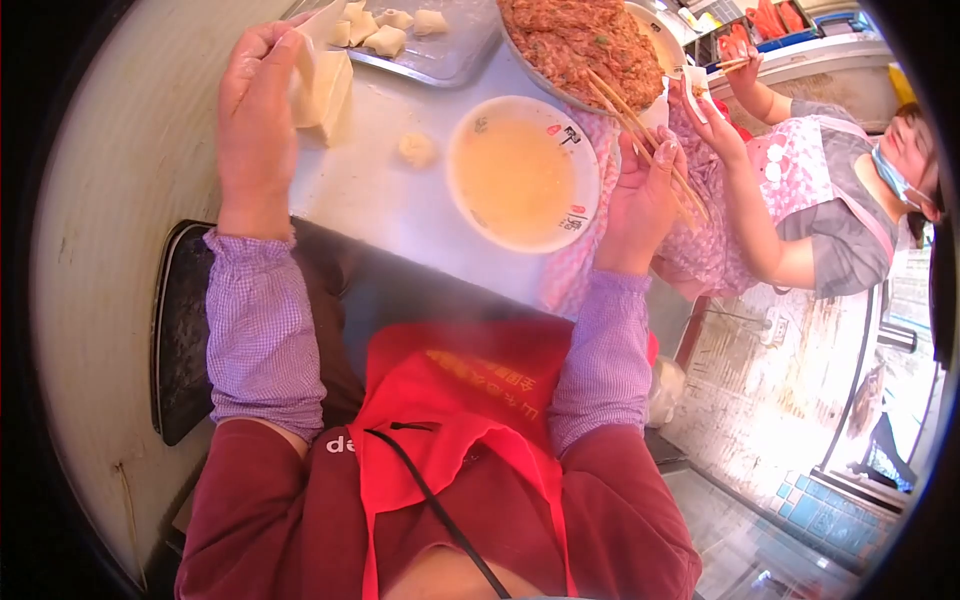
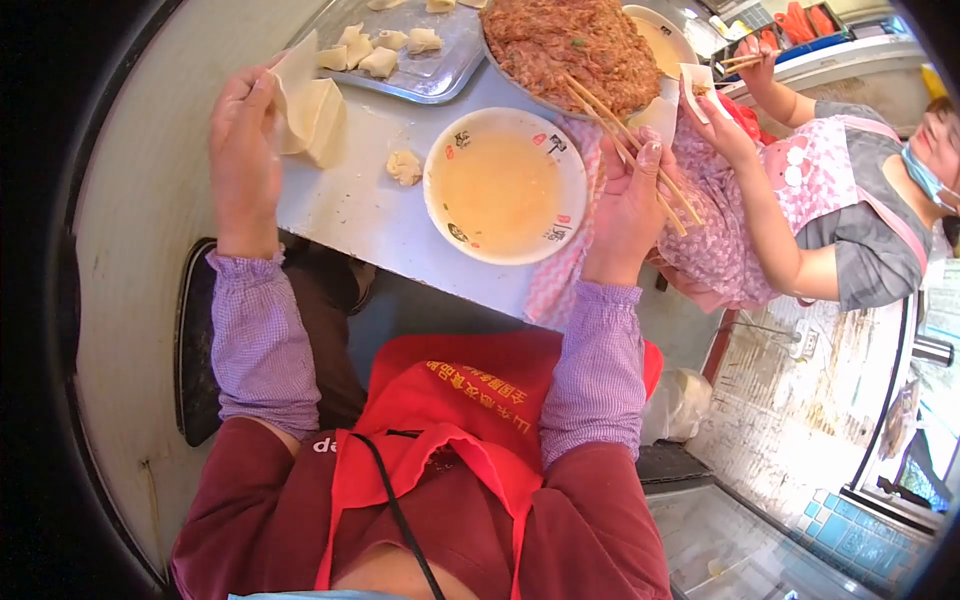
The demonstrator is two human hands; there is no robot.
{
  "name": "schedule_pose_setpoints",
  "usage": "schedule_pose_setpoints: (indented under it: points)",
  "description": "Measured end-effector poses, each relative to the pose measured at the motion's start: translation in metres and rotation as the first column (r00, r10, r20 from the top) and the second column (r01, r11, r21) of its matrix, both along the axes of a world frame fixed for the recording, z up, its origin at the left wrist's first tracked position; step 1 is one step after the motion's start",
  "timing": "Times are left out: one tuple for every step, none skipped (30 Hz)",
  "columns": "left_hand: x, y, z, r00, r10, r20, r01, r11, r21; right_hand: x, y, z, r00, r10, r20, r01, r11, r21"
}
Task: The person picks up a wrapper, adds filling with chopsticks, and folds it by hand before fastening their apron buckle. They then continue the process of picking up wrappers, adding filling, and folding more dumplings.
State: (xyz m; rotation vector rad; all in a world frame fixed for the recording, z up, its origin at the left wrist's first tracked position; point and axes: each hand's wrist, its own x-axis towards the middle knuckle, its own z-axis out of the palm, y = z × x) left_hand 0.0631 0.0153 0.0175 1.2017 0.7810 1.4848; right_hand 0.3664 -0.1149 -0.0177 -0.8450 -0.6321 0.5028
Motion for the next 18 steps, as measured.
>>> schedule_pose_setpoints:
  points:
    - [0.005,0.000,-0.003,1.000,0.001,-0.001,-0.001,1.000,-0.001,-0.001,0.001,-0.001,1.000,0.007,-0.025,-0.007,1.000,-0.007]
    - [0.012,0.002,-0.009,0.929,-0.131,0.347,0.189,0.972,-0.137,-0.001,0.002,-0.002,1.000,0.007,-0.026,-0.008,1.000,-0.008]
    - [0.019,0.000,-0.011,0.725,-0.184,0.663,0.403,0.894,-0.193,-0.001,0.003,-0.003,0.999,0.026,-0.026,-0.026,1.000,-0.018]
    - [0.026,-0.003,-0.011,0.726,-0.184,0.663,0.404,0.894,-0.194,-0.002,0.004,-0.004,0.999,0.043,-0.027,-0.044,0.999,-0.028]
    - [0.034,-0.008,-0.011,0.623,-0.221,0.750,0.544,0.811,-0.213,-0.002,0.004,-0.004,0.999,0.043,-0.028,-0.044,0.999,-0.030]
    - [0.041,-0.011,-0.011,0.508,-0.236,0.828,0.673,0.709,-0.210,-0.004,0.005,-0.003,0.999,0.041,-0.020,-0.042,0.998,-0.041]
    - [0.049,-0.013,-0.016,0.479,-0.251,0.841,0.693,0.696,-0.186,-0.005,0.006,-0.003,0.999,0.040,-0.012,-0.040,0.998,-0.053]
    - [0.059,-0.017,-0.021,0.480,-0.250,0.841,0.693,0.696,-0.188,-0.005,0.007,-0.004,0.999,0.041,-0.014,-0.041,0.998,-0.055]
    - [0.070,-0.022,-0.022,0.705,-0.343,0.621,0.583,0.779,-0.231,-0.004,0.007,-0.004,0.998,0.057,-0.013,-0.057,0.997,-0.054]
    - [0.077,-0.026,-0.028,0.863,-0.378,0.336,0.463,0.857,-0.225,-0.003,0.007,-0.005,0.997,0.072,-0.011,-0.073,0.996,-0.052]
    - [0.082,-0.023,-0.043,0.861,-0.463,0.212,0.502,0.840,-0.204,-0.004,0.008,-0.004,0.997,0.073,-0.011,-0.073,0.996,-0.053]
    - [0.088,-0.023,-0.050,0.861,-0.462,0.212,0.502,0.840,-0.205,-0.005,0.008,-0.003,0.998,0.067,0.005,-0.067,0.996,-0.067]
    - [0.098,-0.025,-0.053,0.859,-0.432,0.274,0.495,0.837,-0.233,-0.006,0.009,-0.002,0.998,0.062,0.020,-0.060,0.995,-0.081]
    - [0.106,-0.026,-0.056,0.855,-0.397,0.334,0.489,0.833,-0.261,-0.006,0.009,-0.002,0.998,0.061,0.019,-0.060,0.995,-0.082]
    - [0.112,-0.026,-0.062,0.855,-0.397,0.333,0.489,0.832,-0.262,-0.006,0.009,-0.002,0.997,0.076,0.024,-0.074,0.994,-0.079]
    - [0.119,-0.025,-0.068,0.783,-0.353,0.512,0.530,0.809,-0.255,-0.006,0.009,-0.001,0.995,0.091,0.029,-0.088,0.993,-0.075]
    - [0.125,-0.024,-0.073,0.682,-0.293,0.670,0.570,0.787,-0.236,-0.006,0.009,-0.001,0.996,0.089,0.028,-0.087,0.993,-0.075]
    - [0.133,-0.022,-0.081,0.682,-0.294,0.670,0.571,0.786,-0.236,-0.007,0.010,0.000,0.995,0.090,0.043,-0.086,0.993,-0.086]
